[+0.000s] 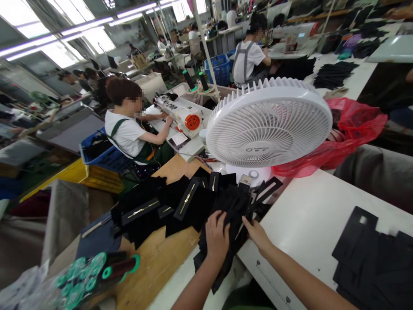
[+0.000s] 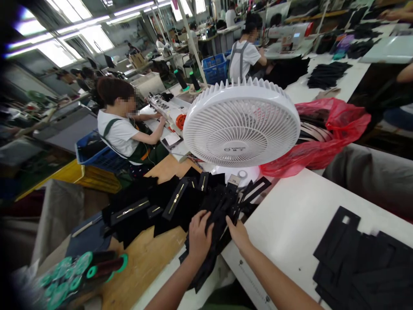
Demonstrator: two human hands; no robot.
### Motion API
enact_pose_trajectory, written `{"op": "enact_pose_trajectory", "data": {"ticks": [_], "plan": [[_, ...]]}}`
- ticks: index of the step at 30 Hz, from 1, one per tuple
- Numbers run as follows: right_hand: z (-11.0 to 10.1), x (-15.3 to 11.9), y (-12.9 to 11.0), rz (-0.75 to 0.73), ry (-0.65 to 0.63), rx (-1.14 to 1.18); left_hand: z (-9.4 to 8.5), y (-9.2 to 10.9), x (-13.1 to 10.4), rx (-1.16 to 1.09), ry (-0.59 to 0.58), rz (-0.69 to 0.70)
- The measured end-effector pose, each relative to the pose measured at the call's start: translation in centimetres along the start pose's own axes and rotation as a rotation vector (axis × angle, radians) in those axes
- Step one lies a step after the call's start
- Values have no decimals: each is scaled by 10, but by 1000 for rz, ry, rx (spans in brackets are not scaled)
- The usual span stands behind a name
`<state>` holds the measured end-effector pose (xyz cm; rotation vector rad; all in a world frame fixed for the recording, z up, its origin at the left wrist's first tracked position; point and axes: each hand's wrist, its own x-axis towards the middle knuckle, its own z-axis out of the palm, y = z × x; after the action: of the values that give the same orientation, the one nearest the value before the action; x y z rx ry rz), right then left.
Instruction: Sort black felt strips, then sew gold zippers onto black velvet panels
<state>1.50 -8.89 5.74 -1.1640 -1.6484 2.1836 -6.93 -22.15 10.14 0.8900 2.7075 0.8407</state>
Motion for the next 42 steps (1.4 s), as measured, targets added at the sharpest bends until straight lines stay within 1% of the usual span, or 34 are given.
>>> {"op": "enact_pose_trajectory", "data": {"ticks": [1, 2, 4, 6, 8, 10, 11, 12, 13, 16, 19, 22, 24, 27, 29, 31, 33, 36, 38, 40, 42], "plan": [[-2, -3, -2, -5, 21, -50, -6, -7, 7, -4, 39, -95], [-4, -6, -4, -13, 41, -104, -10, -14, 14, -25, 39, -194], [-8, -12, -10, -42, 70, -197, -11, -28, 27, -97, -37, -326], [-12, -21, -18, -86, 110, -268, -8, -41, 37, -175, -125, -357], [-16, -32, -27, -150, 181, -319, -9, -50, 43, -259, -161, -361], [-18, -42, -37, -259, 223, -357, -16, -55, 47, -383, -172, -373], [-16, -45, -41, -290, 202, -349, -22, -55, 49, -457, -173, -378], [-14, -48, -44, -288, 159, -322, -28, -54, 50, -536, -175, -384], [-10, -48, -46, -250, 107, -281, -33, -52, 51, -617, -180, -391], [9, -41, -46, -22, -10, -150, -45, -35, 50, -845, -210, -424], [26, -32, -42, 106, -101, -57, -47, -11, 44, -1029, -251, -467], [30, -29, -41, 139, -188, 69, -42, 7, 37, -1150, -285, -520], [25, -30, -42, 145, -167, 135, -39, 11, 33, -1198, -258, -564], [12, -32, -45, 170, -75, 231, -33, 9, 30, -1231, -136, -615], [2, -33, -49, 183, -63, 296, -30, 7, 29, -1236, -93, -631], [-5, -34, -54, 205, -109, 346, -26, 7, 27, -1239, -94, -639], [-14, -36, -59, 227, -143, 388, -23, 5, 26, -1240, -60, -642], [-34, -40, -67, 244, -128, 427, -22, -5, 28, -1214, 69, -650], [-49, -47, -74, 253, -148, 441, -22, -14, 30, -1181, 134, -663], [-60, -55, -80, 276, -217, 458, -22, -17, 28, -1157, 157, -676], [-63, -62, -84, 306, -280, 441, -19, -10, 24, -1160, 127, -681]]}}
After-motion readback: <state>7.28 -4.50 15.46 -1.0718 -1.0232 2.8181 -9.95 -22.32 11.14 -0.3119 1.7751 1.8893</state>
